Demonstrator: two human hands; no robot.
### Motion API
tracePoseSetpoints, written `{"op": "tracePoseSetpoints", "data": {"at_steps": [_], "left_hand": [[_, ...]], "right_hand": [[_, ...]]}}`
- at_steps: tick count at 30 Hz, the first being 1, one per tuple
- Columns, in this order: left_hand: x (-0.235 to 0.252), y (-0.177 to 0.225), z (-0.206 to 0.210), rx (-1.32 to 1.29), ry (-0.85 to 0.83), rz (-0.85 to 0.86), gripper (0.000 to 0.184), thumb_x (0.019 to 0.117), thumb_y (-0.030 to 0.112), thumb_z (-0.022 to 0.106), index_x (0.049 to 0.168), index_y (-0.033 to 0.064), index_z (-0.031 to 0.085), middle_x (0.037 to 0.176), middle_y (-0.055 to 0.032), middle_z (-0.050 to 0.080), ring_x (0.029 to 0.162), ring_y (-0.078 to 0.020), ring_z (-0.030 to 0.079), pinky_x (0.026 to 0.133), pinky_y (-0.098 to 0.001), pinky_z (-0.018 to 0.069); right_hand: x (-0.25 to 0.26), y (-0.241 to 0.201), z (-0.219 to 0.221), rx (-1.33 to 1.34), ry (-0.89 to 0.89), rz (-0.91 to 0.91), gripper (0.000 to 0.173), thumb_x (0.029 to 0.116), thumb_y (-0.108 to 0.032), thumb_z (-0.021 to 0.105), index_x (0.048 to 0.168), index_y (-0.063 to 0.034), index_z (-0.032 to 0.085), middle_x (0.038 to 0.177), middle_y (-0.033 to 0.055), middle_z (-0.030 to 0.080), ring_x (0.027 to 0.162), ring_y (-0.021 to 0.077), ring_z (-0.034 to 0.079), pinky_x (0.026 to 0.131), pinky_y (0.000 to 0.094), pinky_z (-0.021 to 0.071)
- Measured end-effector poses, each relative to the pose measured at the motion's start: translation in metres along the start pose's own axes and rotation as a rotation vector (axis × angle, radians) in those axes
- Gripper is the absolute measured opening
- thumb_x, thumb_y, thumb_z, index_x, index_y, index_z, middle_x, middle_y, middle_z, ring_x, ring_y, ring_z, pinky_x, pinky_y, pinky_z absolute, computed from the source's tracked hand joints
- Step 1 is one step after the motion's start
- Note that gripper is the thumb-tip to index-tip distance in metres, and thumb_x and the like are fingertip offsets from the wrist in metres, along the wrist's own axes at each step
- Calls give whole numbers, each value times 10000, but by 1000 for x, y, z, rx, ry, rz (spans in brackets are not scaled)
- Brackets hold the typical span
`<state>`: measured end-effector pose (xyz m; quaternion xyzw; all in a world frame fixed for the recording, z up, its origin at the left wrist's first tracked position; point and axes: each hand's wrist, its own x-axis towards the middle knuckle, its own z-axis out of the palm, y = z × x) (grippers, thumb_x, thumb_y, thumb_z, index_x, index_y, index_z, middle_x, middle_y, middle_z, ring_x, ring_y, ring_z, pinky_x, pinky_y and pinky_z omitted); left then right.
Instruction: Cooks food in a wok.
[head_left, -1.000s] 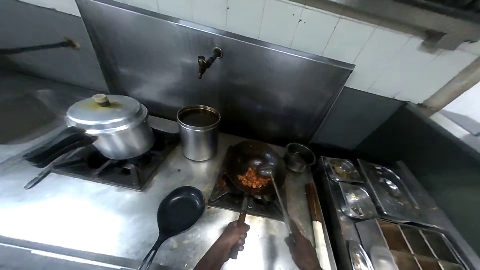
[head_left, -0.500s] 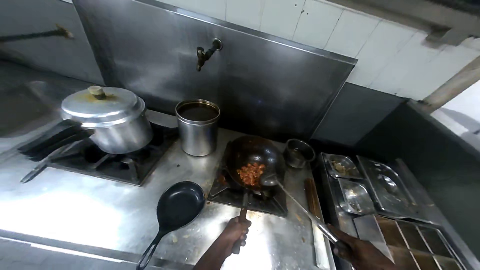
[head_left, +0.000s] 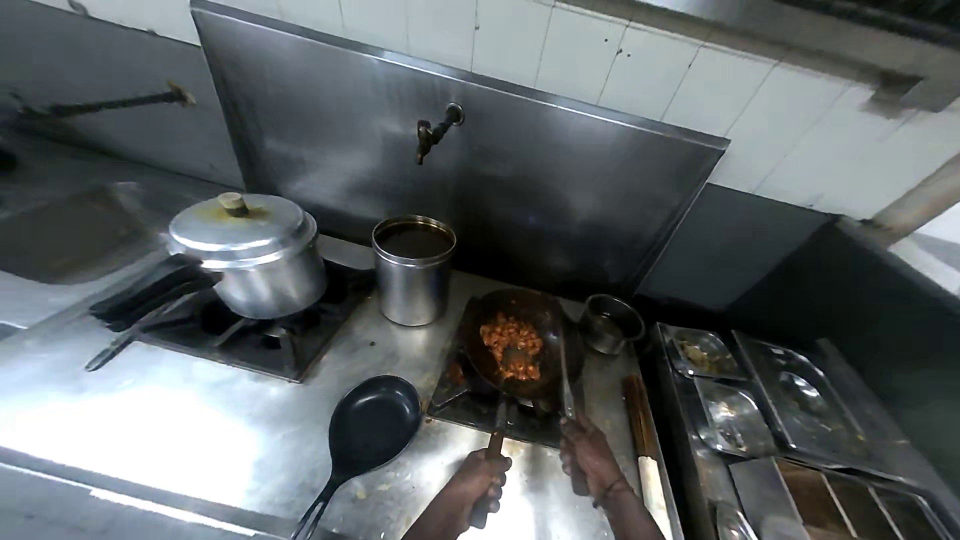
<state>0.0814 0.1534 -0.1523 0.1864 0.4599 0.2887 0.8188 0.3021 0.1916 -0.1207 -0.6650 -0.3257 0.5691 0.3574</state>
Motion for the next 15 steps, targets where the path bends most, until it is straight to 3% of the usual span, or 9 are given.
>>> {"op": "tracePoseSetpoints", "data": {"at_steps": [5,7,10,11,13,15], "left_hand": [[4,2,-5,66,29,-27,80,1072,157,530,1098,94,488,618,27,422,424,-67,417,392,-211,421],[3,10,-13,129,39,-33,86,1066,155,539,1099,91,493,616,26,427,421,-67,421,389,-211,422],[-2,33,-39,286,60,-42,112,1062,171,548,1132,87,522,630,33,433,432,-65,430,401,-214,432],[-4,41,-49,334,59,-44,130,1060,177,554,1151,88,531,635,35,437,437,-65,437,406,-214,438],[-4,56,-65,400,48,-54,141,1062,199,558,1159,100,529,637,40,436,442,-62,437,411,-213,435],[-4,62,-69,425,36,-61,142,1065,205,557,1154,101,521,636,35,438,438,-66,442,409,-212,439]], "right_hand": [[2,10,8,-95,-276,25,616,1067,-266,541,1617,-212,269,810,63,547,520,156,523,464,316,495],[-20,19,-13,-288,-334,8,665,1049,-267,558,1632,-219,243,857,76,562,527,160,523,478,334,502],[-48,26,-76,-679,-321,-19,689,1018,-291,609,1630,-250,293,1027,138,645,604,214,569,552,411,519],[-53,24,-100,-825,-294,-50,685,1009,-303,621,1623,-258,320,1058,151,666,660,245,610,604,451,542],[-65,8,-137,-1121,-194,-98,669,996,-317,652,1604,-283,375,1153,187,707,911,343,693,843,557,549],[-77,-14,-149,-1401,-66,-102,646,991,-338,639,1588,-346,393,1221,197,699,1089,400,680,963,609,508]]}}
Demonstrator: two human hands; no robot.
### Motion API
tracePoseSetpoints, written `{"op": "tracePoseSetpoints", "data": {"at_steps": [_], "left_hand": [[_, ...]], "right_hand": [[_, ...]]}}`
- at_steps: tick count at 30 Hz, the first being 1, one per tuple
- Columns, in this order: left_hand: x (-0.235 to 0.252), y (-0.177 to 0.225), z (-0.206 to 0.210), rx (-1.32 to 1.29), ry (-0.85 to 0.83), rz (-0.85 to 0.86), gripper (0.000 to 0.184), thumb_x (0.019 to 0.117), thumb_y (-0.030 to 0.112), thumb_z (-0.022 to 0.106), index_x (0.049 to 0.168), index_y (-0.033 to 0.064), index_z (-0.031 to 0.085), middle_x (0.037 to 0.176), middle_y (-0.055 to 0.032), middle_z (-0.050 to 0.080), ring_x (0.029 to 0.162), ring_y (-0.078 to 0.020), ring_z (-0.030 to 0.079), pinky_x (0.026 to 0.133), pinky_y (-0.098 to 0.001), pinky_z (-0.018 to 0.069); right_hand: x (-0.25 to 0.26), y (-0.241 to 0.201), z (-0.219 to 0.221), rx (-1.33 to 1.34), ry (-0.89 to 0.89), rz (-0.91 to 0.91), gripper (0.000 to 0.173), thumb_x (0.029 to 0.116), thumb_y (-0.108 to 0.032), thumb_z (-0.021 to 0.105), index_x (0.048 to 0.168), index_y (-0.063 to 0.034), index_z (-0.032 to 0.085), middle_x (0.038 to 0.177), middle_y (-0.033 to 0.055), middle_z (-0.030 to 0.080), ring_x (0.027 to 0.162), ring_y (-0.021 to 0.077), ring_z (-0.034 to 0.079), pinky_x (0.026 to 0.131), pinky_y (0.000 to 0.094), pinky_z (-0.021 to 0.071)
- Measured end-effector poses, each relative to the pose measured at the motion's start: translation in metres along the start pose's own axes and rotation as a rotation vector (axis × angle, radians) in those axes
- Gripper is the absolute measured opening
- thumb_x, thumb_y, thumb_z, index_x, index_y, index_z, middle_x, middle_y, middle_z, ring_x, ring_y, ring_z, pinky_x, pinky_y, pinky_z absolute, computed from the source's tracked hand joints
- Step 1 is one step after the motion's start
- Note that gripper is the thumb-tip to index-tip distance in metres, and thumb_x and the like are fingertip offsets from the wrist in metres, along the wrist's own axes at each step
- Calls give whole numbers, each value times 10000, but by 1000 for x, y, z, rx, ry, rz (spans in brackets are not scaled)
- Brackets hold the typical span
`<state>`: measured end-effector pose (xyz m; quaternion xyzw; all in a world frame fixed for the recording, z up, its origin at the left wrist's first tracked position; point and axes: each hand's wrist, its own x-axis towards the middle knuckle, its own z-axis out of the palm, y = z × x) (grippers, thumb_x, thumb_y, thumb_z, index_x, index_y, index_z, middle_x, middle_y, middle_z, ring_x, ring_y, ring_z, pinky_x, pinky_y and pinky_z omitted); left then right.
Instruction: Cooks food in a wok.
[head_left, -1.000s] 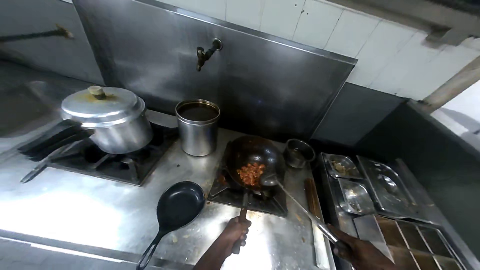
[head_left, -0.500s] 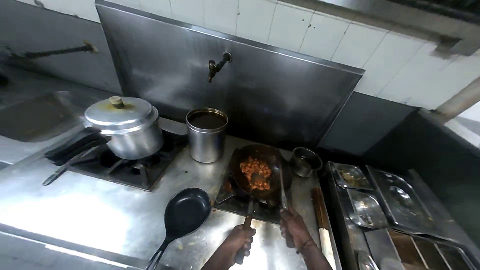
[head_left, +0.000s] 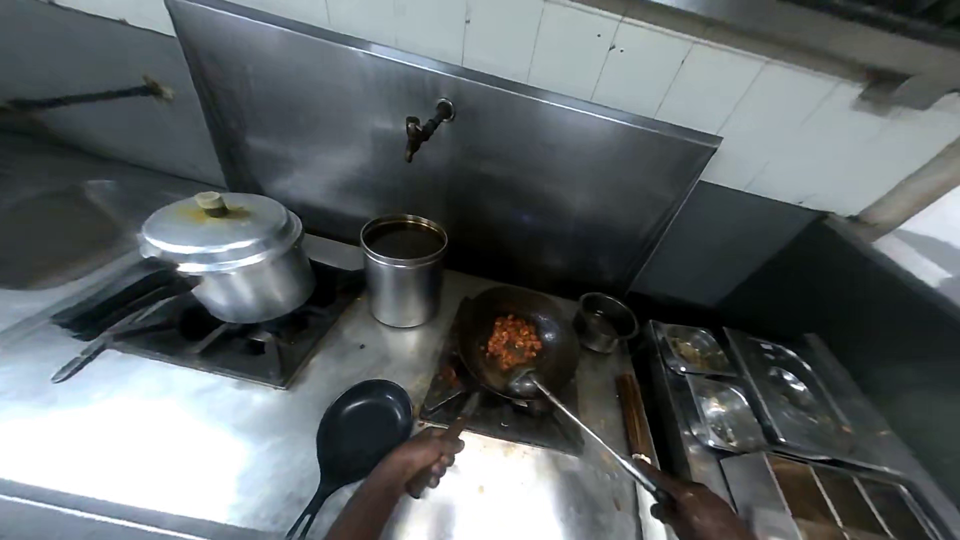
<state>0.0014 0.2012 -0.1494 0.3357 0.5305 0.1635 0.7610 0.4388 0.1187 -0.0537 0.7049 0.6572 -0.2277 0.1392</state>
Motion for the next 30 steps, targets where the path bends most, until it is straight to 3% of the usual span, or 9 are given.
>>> {"op": "tracePoseSetpoints", "data": {"at_steps": [4,10,17,18,20,23,25,27,30], "left_hand": [[0,-5,15,-63,-15,6,108,1071,182,536,1131,93,523,629,35,433,432,-64,440,402,-205,437],[5,-28,74,-287,29,64,104,1067,155,547,1118,73,509,631,23,433,436,-71,436,403,-214,437],[13,-39,97,-323,64,85,138,1068,180,557,1134,72,503,663,11,447,447,-84,443,412,-226,440],[13,-39,96,-320,61,84,142,1068,184,558,1138,73,503,664,10,448,448,-87,446,412,-230,442],[12,-38,94,-318,57,81,148,1066,185,562,1140,72,503,664,9,448,449,-88,448,415,-229,446],[13,-37,93,-317,58,70,151,1063,183,568,1143,75,499,664,10,443,443,-86,437,409,-226,439],[15,-38,93,-313,58,70,151,1062,175,569,1142,69,497,661,4,444,440,-91,440,407,-231,444],[18,-40,93,-303,55,73,146,1060,167,568,1137,68,494,662,5,443,439,-89,435,407,-232,441],[21,-42,92,-299,54,77,147,1052,158,579,1134,65,500,659,5,446,438,-90,438,405,-231,443]], "right_hand": [[-10,-50,-26,-256,70,27,626,1017,-312,574,1592,-418,351,1309,198,650,1128,426,661,935,612,519],[68,-123,1,-121,195,44,622,1054,-293,487,1624,-400,264,1345,186,617,1065,386,687,899,561,554],[47,-94,43,113,83,231,677,1053,-317,508,1654,-297,196,1310,217,641,1106,403,673,936,582,539],[30,-88,48,250,54,207,683,1047,-315,539,1651,-257,225,1234,204,675,1013,374,691,884,555,554],[-3,-72,59,687,12,124,669,1042,-250,567,1636,-177,267,956,127,633,626,224,586,562,396,524],[-32,-48,60,1304,-86,113,593,1064,-167,486,1617,-167,273,774,38,551,488,124,501,422,297,469],[-33,-28,55,1235,-50,116,581,1066,-178,487,1613,-170,290,788,38,554,500,128,498,433,299,466],[-32,-14,36,858,48,91,596,1049,-211,551,1604,-159,343,884,72,617,556,161,541,492,342,498],[-48,-11,-25,233,73,100,601,1020,-280,611,1587,-262,412,1155,166,712,948,338,694,874,551,547]]}}
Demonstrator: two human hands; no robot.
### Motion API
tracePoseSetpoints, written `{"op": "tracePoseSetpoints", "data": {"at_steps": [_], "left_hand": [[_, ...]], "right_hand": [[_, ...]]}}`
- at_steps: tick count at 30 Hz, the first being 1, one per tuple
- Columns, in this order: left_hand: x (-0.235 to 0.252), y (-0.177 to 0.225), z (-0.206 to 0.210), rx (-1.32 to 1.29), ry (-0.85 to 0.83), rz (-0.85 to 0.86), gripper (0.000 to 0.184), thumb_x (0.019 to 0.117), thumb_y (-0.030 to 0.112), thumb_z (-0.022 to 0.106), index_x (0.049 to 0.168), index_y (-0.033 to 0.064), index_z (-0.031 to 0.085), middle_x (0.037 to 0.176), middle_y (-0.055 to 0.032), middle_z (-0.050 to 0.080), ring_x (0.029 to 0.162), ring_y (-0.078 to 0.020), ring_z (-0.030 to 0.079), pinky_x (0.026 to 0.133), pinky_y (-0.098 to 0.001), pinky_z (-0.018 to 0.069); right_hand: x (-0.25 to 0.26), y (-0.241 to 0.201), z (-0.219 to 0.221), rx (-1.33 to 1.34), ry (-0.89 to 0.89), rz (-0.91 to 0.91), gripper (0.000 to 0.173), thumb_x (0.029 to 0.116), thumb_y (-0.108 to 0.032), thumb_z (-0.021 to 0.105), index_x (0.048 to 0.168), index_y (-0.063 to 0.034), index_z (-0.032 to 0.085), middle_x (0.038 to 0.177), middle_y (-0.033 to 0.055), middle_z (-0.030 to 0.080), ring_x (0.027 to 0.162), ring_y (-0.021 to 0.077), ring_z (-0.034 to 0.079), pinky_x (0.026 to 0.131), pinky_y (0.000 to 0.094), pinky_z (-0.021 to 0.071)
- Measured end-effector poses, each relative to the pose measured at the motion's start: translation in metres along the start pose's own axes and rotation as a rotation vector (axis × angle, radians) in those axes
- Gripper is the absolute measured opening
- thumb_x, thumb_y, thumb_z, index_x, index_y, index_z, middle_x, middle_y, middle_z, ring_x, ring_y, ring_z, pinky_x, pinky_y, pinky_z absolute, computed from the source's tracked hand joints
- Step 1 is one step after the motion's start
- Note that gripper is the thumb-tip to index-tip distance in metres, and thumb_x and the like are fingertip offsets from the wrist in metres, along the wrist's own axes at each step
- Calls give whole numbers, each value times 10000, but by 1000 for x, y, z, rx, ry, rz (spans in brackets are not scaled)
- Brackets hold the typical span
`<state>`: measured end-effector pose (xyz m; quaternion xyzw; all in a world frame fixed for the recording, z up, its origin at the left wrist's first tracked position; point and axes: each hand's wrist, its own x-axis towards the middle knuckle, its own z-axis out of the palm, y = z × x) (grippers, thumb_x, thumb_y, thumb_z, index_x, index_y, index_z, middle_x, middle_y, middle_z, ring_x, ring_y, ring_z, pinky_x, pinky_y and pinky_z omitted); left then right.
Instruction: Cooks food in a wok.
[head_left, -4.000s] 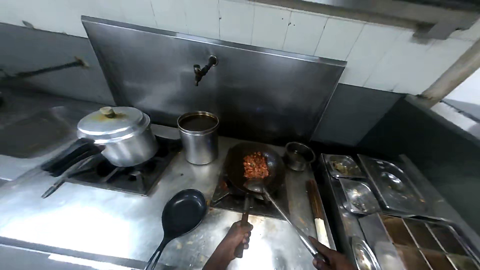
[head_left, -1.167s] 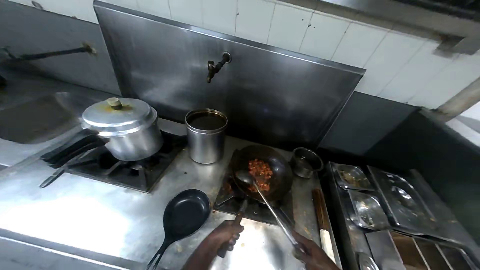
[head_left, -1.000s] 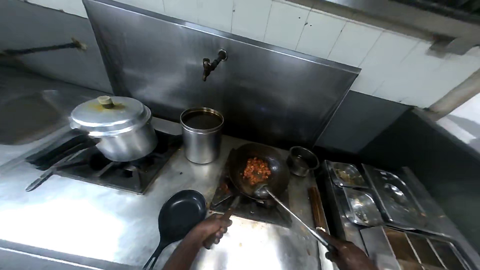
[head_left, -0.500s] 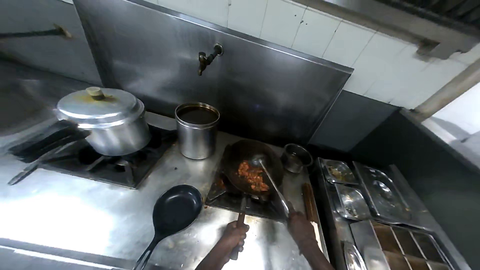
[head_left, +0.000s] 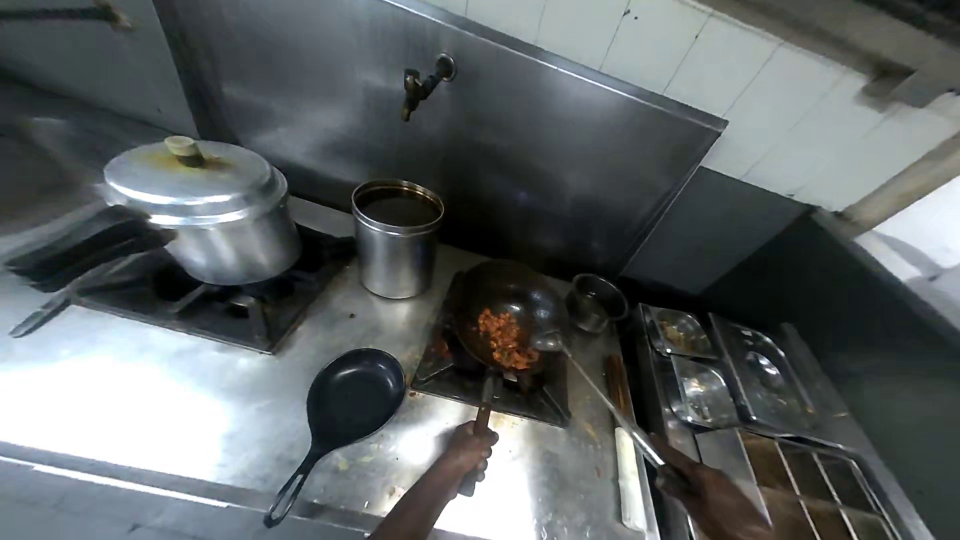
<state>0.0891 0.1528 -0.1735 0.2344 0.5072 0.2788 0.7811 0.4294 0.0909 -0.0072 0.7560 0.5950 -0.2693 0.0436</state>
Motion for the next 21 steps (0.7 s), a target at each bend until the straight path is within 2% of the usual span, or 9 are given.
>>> {"op": "tracePoseSetpoints", "data": {"at_steps": [1,4,6,8,10,12,15,18,21], "left_hand": [[0,0,-1,1,-3,-2,145,1052,155,579,1135,66,500,659,5,446,440,-91,442,406,-232,444],[-1,2,-1,8,3,-13,143,1055,160,573,1139,72,499,667,6,445,440,-91,437,406,-231,438],[-1,3,-2,14,7,-10,142,1054,158,573,1137,72,497,666,6,440,442,-90,435,408,-231,438],[0,3,-2,16,12,-8,140,1052,151,577,1134,65,503,659,4,442,438,-92,433,406,-233,435],[0,3,0,25,16,-12,138,1056,150,571,1137,63,502,661,2,441,440,-92,432,408,-233,435],[-1,4,-1,27,17,-16,141,1059,152,567,1144,60,503,670,0,443,443,-91,433,411,-231,438],[-2,6,-4,27,6,-13,141,1064,159,557,1151,62,505,667,7,439,444,-88,429,413,-229,437],[-1,5,-8,24,-11,-15,133,1062,147,549,1156,61,508,652,15,437,441,-81,429,411,-225,434],[-1,5,-10,23,-14,-32,128,1060,139,549,1154,64,506,654,8,439,440,-85,430,410,-225,435]], "right_hand": [[-8,-8,-18,-136,-28,16,600,1024,-296,601,1589,-301,403,1191,190,706,1035,385,687,943,603,514],[-13,-35,-38,-323,-129,43,598,1040,-329,577,1600,-343,369,1255,205,687,1124,426,663,979,635,487],[7,-56,-18,-321,-143,45,607,1043,-350,557,1610,-338,342,1307,215,657,1183,433,634,1003,632,476],[40,-74,22,-207,-126,15,616,1054,-340,532,1626,-273,312,1341,207,636,1213,406,623,1034,601,473],[70,-85,71,22,-97,-32,615,1067,-314,516,1631,-210,294,1331,189,644,1155,358,655,1020,546,500],[81,-87,109,205,-96,-42,629,1063,-326,517,1633,-212,278,1146,177,673,878,313,684,816,502,564],[62,-64,119,285,-151,-60,649,1053,-335,534,1640,-255,269,1052,160,667,735,277,643,695,478,555],[35,-33,97,184,-131,-56,629,1037,-328,566,1619,-263,336,1114,162,701,851,311,684,815,528,556],[17,-29,90,175,-57,-20,627,1033,-319,574,1616,-257,350,1119,149,715,945,312,692,908,528,539]]}}
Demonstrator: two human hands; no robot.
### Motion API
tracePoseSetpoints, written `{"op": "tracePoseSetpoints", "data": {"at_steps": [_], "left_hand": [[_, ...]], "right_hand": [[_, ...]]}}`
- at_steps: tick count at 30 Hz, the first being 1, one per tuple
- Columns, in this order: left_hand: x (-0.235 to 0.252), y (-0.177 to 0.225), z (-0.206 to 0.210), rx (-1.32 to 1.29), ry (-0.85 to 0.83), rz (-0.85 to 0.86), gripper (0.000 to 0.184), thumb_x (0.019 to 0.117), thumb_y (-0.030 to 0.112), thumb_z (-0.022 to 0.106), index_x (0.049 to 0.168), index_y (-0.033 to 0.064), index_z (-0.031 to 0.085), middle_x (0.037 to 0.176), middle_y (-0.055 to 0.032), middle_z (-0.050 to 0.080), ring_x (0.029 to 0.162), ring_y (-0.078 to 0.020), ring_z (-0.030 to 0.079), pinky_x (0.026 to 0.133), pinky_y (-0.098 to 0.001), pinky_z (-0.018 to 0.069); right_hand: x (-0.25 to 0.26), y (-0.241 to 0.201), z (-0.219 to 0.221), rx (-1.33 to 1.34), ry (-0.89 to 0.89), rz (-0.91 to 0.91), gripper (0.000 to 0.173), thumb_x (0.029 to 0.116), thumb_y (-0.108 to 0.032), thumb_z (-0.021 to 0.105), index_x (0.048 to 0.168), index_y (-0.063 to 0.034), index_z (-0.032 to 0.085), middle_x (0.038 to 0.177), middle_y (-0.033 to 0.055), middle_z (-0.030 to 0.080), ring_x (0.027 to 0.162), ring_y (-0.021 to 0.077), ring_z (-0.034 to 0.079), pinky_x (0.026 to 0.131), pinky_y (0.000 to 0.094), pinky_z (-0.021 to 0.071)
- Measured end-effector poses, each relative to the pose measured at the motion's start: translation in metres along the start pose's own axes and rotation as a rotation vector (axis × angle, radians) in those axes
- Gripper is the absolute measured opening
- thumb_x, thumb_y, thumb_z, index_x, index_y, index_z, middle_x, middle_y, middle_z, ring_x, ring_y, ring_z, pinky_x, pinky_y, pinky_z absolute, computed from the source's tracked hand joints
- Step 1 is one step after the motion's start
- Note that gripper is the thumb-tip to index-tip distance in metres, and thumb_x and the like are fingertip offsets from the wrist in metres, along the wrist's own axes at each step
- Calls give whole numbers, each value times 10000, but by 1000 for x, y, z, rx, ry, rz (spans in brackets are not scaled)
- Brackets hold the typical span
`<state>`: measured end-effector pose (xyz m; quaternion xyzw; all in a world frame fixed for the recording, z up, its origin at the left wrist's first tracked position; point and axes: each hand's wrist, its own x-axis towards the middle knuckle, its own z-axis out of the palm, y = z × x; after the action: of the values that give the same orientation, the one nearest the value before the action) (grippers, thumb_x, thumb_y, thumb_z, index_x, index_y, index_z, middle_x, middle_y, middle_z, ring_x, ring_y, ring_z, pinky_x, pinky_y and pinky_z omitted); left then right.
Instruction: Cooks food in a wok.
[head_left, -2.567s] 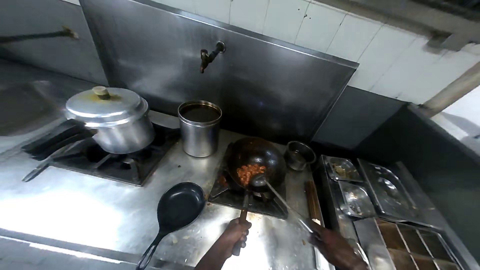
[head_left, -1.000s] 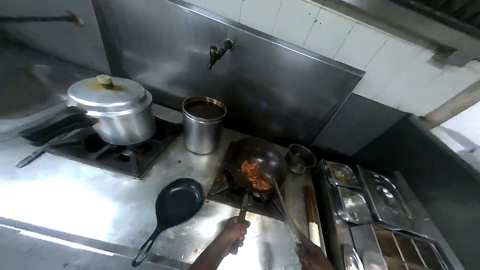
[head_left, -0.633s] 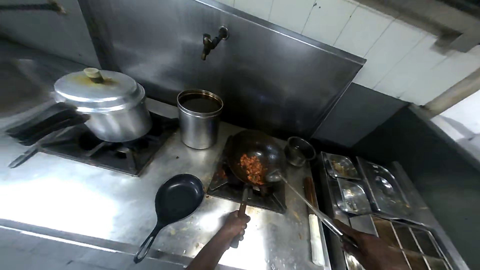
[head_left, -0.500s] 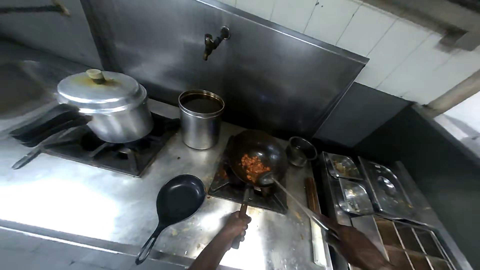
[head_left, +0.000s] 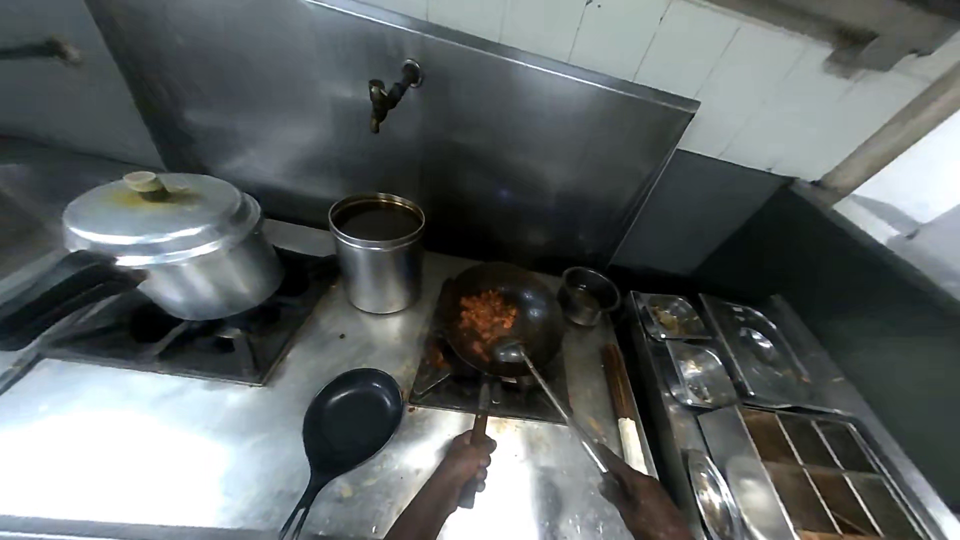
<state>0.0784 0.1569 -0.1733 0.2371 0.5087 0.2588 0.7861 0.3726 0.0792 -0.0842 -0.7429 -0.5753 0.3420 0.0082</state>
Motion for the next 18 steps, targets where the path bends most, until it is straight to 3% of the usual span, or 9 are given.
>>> {"op": "tracePoseSetpoints", "data": {"at_steps": [4,8,11,14,18], "left_hand": [[1,1,-2,-37,-29,-10,114,1067,144,540,1144,67,506,648,7,447,438,-84,435,405,-224,432],[-40,21,22,-164,-7,-67,86,1072,151,532,1090,78,492,629,11,434,432,-74,428,386,-212,410],[-78,43,38,-173,-14,-93,81,1067,110,529,1023,73,472,597,12,448,418,-65,450,377,-208,436],[-44,21,13,-90,-10,-81,63,1065,116,534,1081,62,505,634,12,441,443,-77,436,399,-218,427],[-18,25,7,-82,-36,-90,84,1065,134,543,1090,69,497,637,6,437,444,-88,438,402,-224,428]], "right_hand": [[-3,-3,61,305,245,-114,624,1014,-236,591,1593,-126,386,913,133,699,681,233,625,685,443,550],[2,-6,111,313,244,-100,633,1014,-221,586,1597,-101,370,953,159,730,790,275,692,823,488,569],[-9,-16,108,462,297,-113,625,996,-184,599,1579,-82,398,864,116,693,640,190,613,656,409,553],[-27,-24,100,641,287,-49,630,1003,-189,579,1591,-93,373,850,90,646,551,155,544,526,369,514],[-52,-33,88,841,299,3,654,1000,-148,562,1605,-74,322,777,52,595,489,139,509,451,334,494]]}}
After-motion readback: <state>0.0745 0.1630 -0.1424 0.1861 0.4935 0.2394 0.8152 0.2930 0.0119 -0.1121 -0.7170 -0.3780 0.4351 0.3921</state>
